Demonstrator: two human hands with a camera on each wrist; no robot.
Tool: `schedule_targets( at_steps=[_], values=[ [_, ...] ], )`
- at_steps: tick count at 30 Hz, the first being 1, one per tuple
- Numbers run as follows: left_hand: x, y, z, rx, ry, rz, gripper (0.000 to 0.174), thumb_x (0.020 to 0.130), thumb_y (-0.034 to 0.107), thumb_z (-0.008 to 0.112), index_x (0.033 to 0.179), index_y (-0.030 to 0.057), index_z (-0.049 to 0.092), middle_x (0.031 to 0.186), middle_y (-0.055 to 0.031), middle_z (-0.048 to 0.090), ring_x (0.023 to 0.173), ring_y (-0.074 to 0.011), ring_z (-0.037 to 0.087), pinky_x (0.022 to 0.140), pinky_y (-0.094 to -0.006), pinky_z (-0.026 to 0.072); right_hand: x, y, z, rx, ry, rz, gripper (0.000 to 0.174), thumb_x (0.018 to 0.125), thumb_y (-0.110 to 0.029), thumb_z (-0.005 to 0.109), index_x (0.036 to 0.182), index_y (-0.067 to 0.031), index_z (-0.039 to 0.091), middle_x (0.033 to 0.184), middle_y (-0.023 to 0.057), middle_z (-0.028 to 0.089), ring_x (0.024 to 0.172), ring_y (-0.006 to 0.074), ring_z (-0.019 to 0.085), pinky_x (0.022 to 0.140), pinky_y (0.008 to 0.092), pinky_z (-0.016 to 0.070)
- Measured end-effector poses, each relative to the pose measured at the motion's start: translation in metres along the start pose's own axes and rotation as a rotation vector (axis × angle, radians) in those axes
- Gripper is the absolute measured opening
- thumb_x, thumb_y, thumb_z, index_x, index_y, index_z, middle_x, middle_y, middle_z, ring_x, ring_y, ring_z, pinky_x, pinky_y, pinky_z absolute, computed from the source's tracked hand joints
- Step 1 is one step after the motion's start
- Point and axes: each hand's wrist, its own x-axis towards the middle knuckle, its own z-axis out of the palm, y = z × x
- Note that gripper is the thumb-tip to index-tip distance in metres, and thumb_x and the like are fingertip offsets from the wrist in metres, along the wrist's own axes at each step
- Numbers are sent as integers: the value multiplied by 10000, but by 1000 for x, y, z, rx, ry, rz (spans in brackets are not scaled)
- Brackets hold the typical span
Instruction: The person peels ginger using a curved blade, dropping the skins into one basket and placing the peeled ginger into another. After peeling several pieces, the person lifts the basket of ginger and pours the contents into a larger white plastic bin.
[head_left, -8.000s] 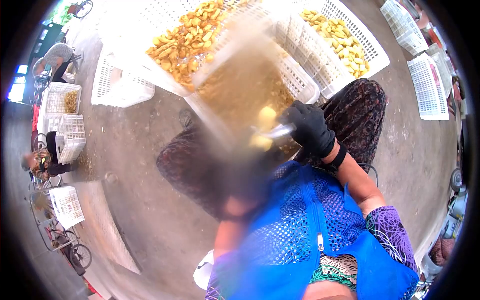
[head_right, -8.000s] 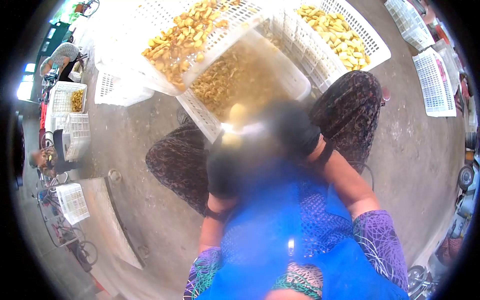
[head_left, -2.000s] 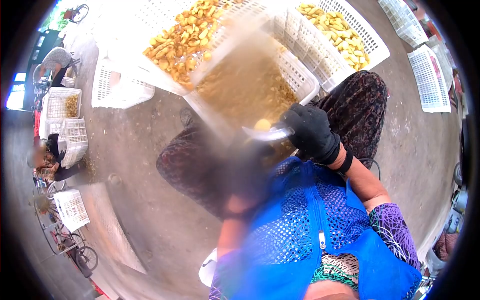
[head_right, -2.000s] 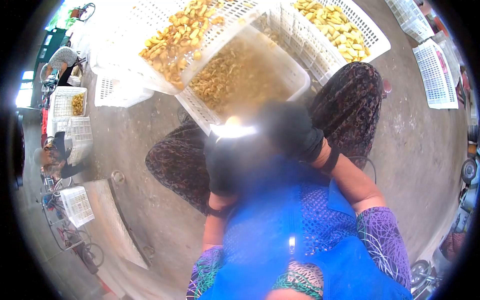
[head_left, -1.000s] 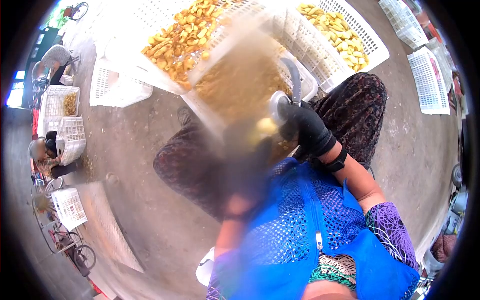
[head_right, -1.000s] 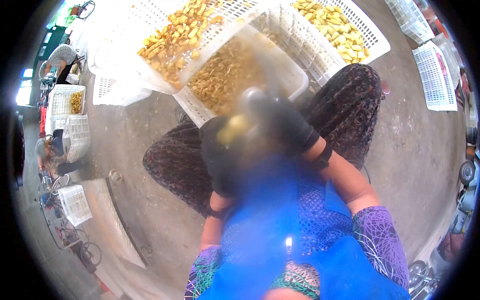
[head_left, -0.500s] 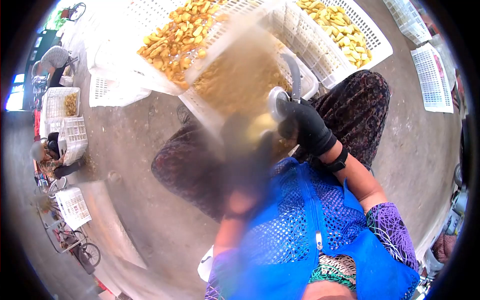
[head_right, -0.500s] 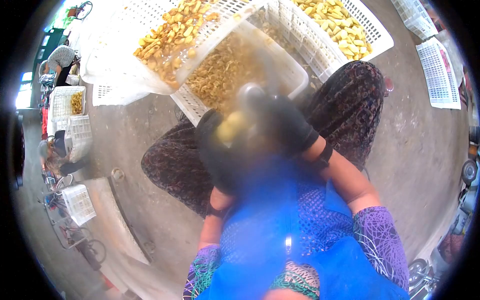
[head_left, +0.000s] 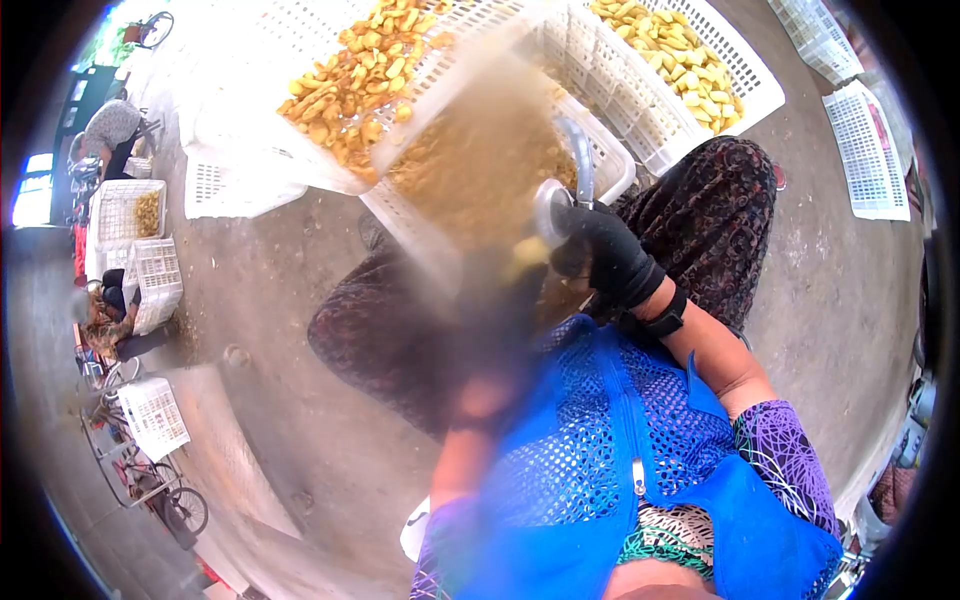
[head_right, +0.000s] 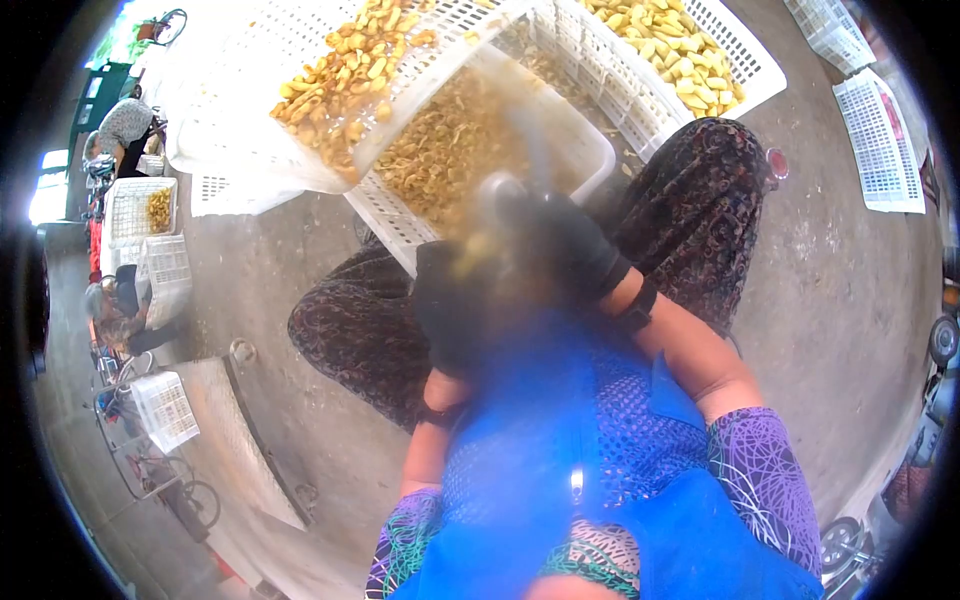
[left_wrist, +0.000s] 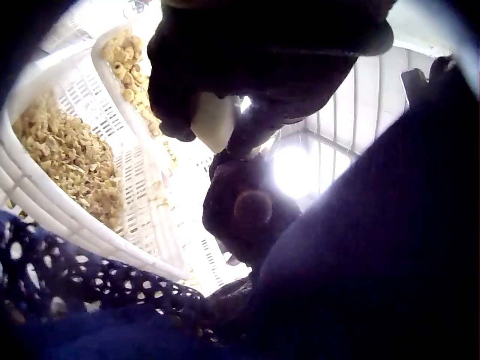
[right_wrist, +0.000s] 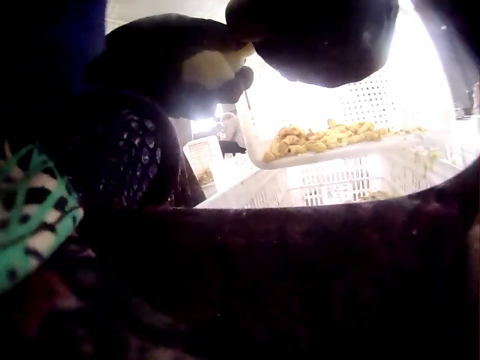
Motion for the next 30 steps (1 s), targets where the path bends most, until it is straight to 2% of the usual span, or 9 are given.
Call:
schedule_targets(
  at_steps=[2, 10, 12, 19, 21, 22, 24, 25, 30],
  values=[
    [0, 0, 1, -90, 99, 200, 232, 900, 103, 542, 1113, 28, 594, 950, -122, 631, 876, -191, 624, 723, -341, 498, 6, 7, -8, -62, 15, -76, 170, 927, -260, 542, 958, -93, 545, 676, -11, 505, 547, 97, 525, 490, 240, 432],
    [1, -16, 4, -180, 113, 156, 221, 894, 115, 554, 1089, 24, 600, 920, -121, 630, 847, -194, 617, 712, -342, 494, 19, 5, -44, -40, -84, -42, 131, 917, -192, 553, 995, -88, 567, 739, -7, 544, 606, 95, 540, 568, 226, 454],
    [0, -17, 4, -183, 117, 155, 218, 892, 118, 557, 1084, 23, 601, 913, -120, 629, 839, -195, 615, 710, -343, 493, 24, 12, -42, -453, -64, -444, 144, 887, -136, 595, 1017, -76, 582, 785, -1, 563, 654, 79, 540, 603, 221, 458],
    [7, -31, 7, -202, 147, 114, 211, 887, 129, 567, 1063, 19, 606, 887, -119, 628, 814, -198, 609, 701, -345, 489, 16, -6, -33, -42, 67, -203, 238, 808, -68, 686, 1023, -26, 592, 780, -15, 589, 660, 117, 551, 641, 246, 473],
    [10, -36, 7, -196, 162, 101, 209, 886, 132, 570, 1057, 18, 607, 880, -119, 627, 806, -198, 607, 698, -345, 488, 25, -17, -50, -776, 323, -251, 160, 823, -101, 682, 941, -17, 613, 719, -29, 595, 612, 131, 553, 614, 266, 481],
    [12, -39, 7, -193, 169, 97, 208, 885, 134, 571, 1054, 17, 608, 876, -118, 627, 803, -199, 607, 697, -345, 488, 29, -13, -59, -777, 315, -248, 160, 823, -101, 682, 941, -17, 613, 719, -29, 595, 612, 131, 553, 614, 266, 481],
    [14, -44, 9, -185, 183, 88, 207, 884, 137, 574, 1048, 16, 609, 869, -118, 626, 796, -200, 605, 694, -346, 487, 35, -3, -65, -1434, 84, -962, 121, 832, -147, 681, 855, -40, 631, 644, 12, 597, 563, 144, 555, 558, 290, 473],
    [15, -46, 9, -183, 187, 86, 206, 883, 138, 576, 1045, 16, 610, 865, -118, 626, 792, -200, 604, 693, -346, 486, 25, 0, -61, -1640, 235, -831, 85, 809, -154, 683, 800, -81, 642, 670, 72, 596, 578, 214, 590, 533, 340, 473],
    [17, -52, 10, -175, 199, 74, 203, 879, 146, 583, 1031, 13, 614, 847, -117, 625, 774, -202, 600, 686, -347, 484, 15, 10, -40, -1739, 18, -980, 96, 764, -184, 662, 829, -130, 616, 724, 97, 571, 641, 321, 604, 533, 403, 473]
  ],
)
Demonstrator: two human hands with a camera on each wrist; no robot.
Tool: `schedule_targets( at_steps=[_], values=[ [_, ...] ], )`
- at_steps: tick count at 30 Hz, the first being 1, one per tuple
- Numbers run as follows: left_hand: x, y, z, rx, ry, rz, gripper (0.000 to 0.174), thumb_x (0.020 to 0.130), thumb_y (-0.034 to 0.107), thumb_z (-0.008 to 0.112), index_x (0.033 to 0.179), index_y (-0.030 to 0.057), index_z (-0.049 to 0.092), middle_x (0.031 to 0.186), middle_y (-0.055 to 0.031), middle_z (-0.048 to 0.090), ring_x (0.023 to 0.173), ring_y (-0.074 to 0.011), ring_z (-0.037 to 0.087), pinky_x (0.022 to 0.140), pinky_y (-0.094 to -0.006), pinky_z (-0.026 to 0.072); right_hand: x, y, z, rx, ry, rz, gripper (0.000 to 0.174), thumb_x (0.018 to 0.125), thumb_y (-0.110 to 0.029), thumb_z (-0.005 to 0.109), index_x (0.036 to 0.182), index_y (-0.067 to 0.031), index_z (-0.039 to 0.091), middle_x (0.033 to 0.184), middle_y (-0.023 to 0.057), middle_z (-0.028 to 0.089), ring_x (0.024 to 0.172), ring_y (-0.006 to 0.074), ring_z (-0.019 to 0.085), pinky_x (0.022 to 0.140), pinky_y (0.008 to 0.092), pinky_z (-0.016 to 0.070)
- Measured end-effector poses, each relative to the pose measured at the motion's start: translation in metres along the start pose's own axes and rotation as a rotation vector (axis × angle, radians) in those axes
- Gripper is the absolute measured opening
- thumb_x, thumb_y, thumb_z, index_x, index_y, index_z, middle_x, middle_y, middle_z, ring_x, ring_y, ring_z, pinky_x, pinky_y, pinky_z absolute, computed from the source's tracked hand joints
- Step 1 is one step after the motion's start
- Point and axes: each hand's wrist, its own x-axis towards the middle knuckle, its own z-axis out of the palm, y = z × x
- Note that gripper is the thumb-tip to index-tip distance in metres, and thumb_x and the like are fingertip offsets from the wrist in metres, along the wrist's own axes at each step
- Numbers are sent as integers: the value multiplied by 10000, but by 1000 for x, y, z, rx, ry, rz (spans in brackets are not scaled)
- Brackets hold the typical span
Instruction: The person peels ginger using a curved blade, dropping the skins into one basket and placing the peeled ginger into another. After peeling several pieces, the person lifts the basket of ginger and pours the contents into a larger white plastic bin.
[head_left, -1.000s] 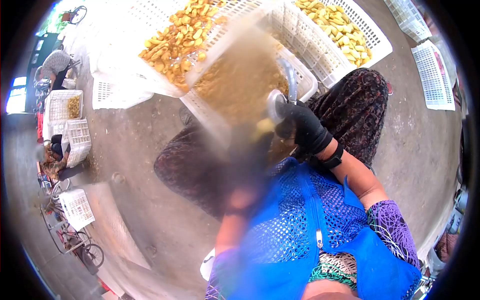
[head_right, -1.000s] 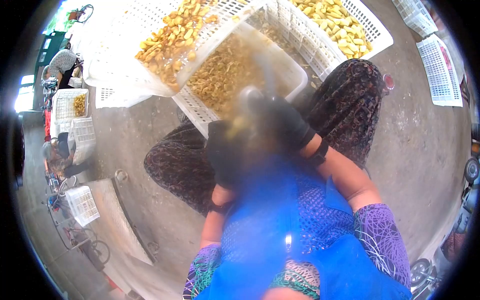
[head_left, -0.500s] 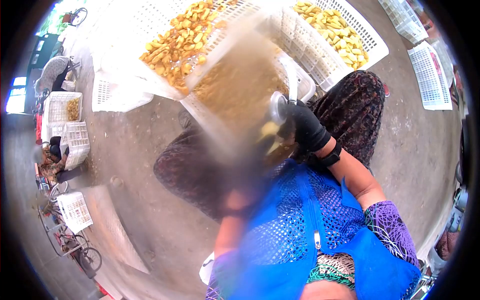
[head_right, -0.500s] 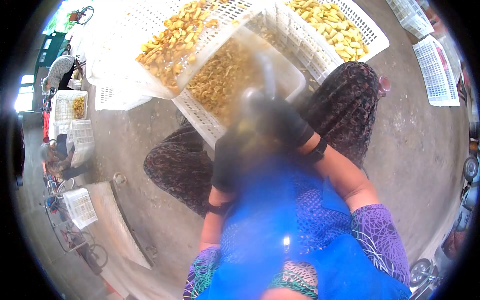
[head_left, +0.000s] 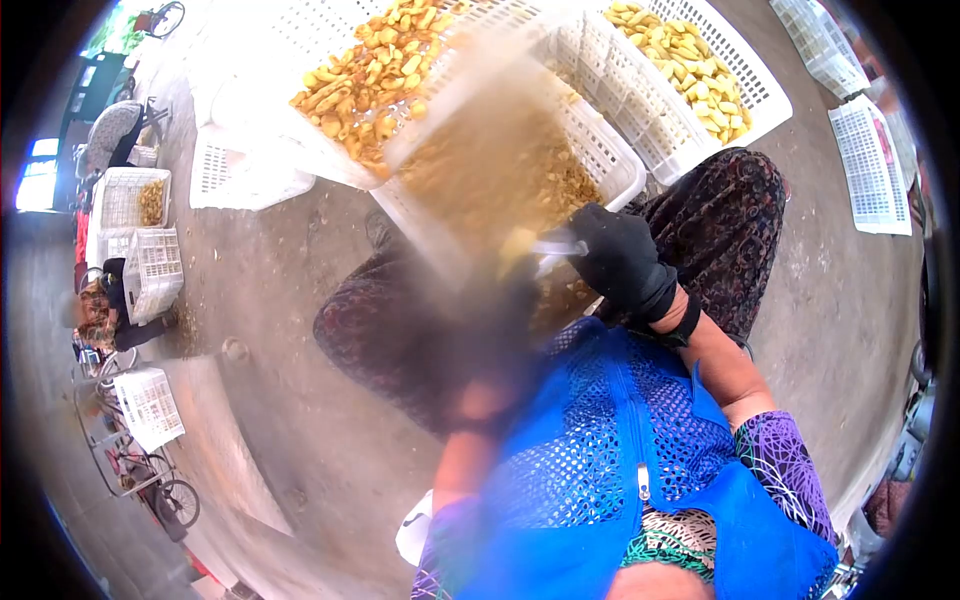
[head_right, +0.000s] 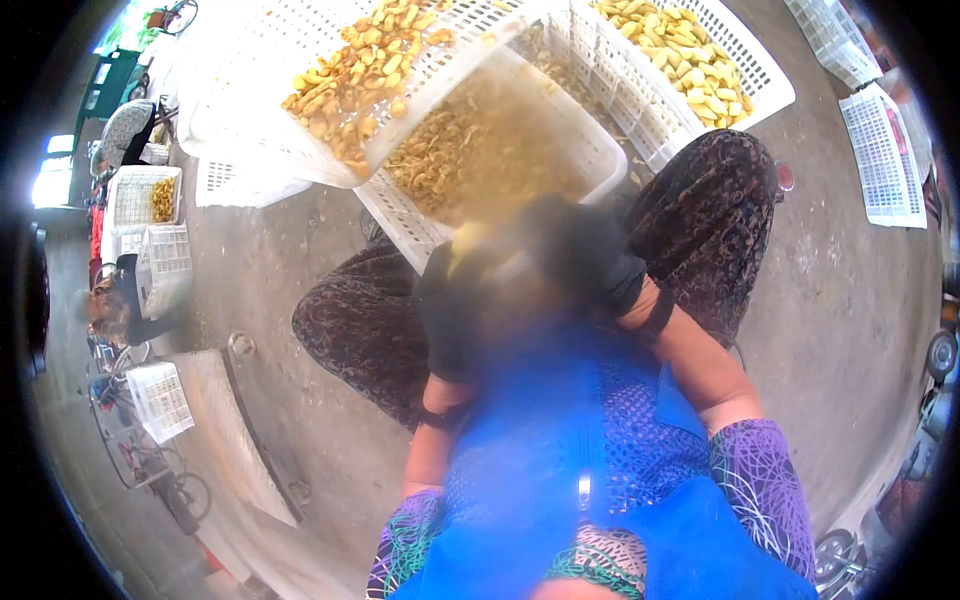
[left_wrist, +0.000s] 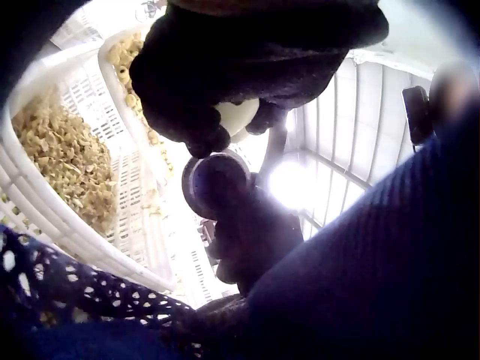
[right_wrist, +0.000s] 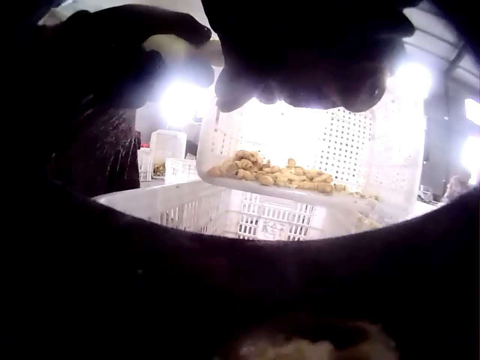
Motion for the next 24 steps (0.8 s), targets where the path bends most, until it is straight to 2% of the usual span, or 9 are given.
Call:
schedule_targets(
  at_steps=[3, 6, 9, 12, 14, 15, 17, 20, 24],
  values=[
    [0, -2, -1, 4, 8, -2, 202, 877, 150, 587, 1022, 12, 616, 836, -116, 624, 763, -203, 597, 682, -348, 483, -1, -1, 2, -199, -79, -67, 95, 778, -186, 633, 821, -121, 578, 711, 85, 558, 619, 304, 600, 527, 408, 472],
    [0, -5, 0, 2, 13, -5, 202, 875, 155, 592, 1013, 10, 618, 825, -116, 624, 752, -204, 594, 678, -349, 481, -5, 6, 12, -237, 2, -71, 93, 779, -182, 615, 805, -118, 553, 706, 75, 548, 599, 294, 593, 525, 414, 474],
    [-1, -5, 0, 2, 18, -5, 201, 873, 159, 596, 1004, 9, 620, 814, -115, 623, 741, -205, 592, 674, -349, 480, -4, 9, 15, -420, -50, -2, 109, 776, -192, 619, 814, -117, 548, 706, 73, 545, 587, 288, 589, 515, 415, 469],
    [-2, -5, -1, 1, 23, -1, 201, 871, 164, 600, 996, 7, 622, 803, -114, 622, 730, -206, 589, 671, -350, 478, -6, 20, 17, -301, 45, -50, 118, 783, -199, 619, 831, -116, 550, 725, 75, 564, 606, 291, 605, 522, 416, 476],
    [-2, -5, 0, 2, 24, 3, 202, 869, 167, 603, 990, 6, 623, 796, -114, 622, 722, -207, 587, 668, -350, 477, -1, 22, 17, 394, -9, 391, 105, 791, -195, 612, 837, -120, 556, 754, 85, 584, 640, 299, 621, 540, 421, 484],
    [-2, -5, -1, 0, 23, 2, 202, 868, 168, 605, 987, 6, 624, 792, -114, 622, 719, -208, 586, 667, -351, 477, 1, 19, 13, 394, -8, 390, 105, 791, -195, 612, 837, -120, 556, 754, 85, 584, 640, 299, 621, 540, 421, 484],
    [-2, -7, -1, 0, 28, 0, 202, 868, 169, 606, 984, 5, 625, 787, -113, 621, 714, -207, 585, 664, -350, 476, 4, 12, 3, 23, -47, 234, 84, 796, -181, 603, 846, -125, 562, 779, 96, 597, 669, 304, 631, 551, 419, 489],
    [-2, -9, -1, -1, 39, -11, 200, 867, 166, 606, 985, 6, 624, 781, -113, 619, 711, -205, 583, 661, -349, 474, -3, 5, 7, -205, -8, 19, 79, 796, -177, 603, 846, -129, 564, 756, 93, 581, 645, 313, 615, 541, 412, 481],
    [-3, -10, -3, 7, 40, -16, 198, 867, 163, 605, 986, 6, 624, 774, -112, 618, 707, -202, 580, 656, -347, 472, -12, 8, 17, -339, -86, 42, 84, 785, -173, 611, 844, -135, 564, 738, 82, 559, 622, 305, 600, 533, 407, 475]
  ],
)
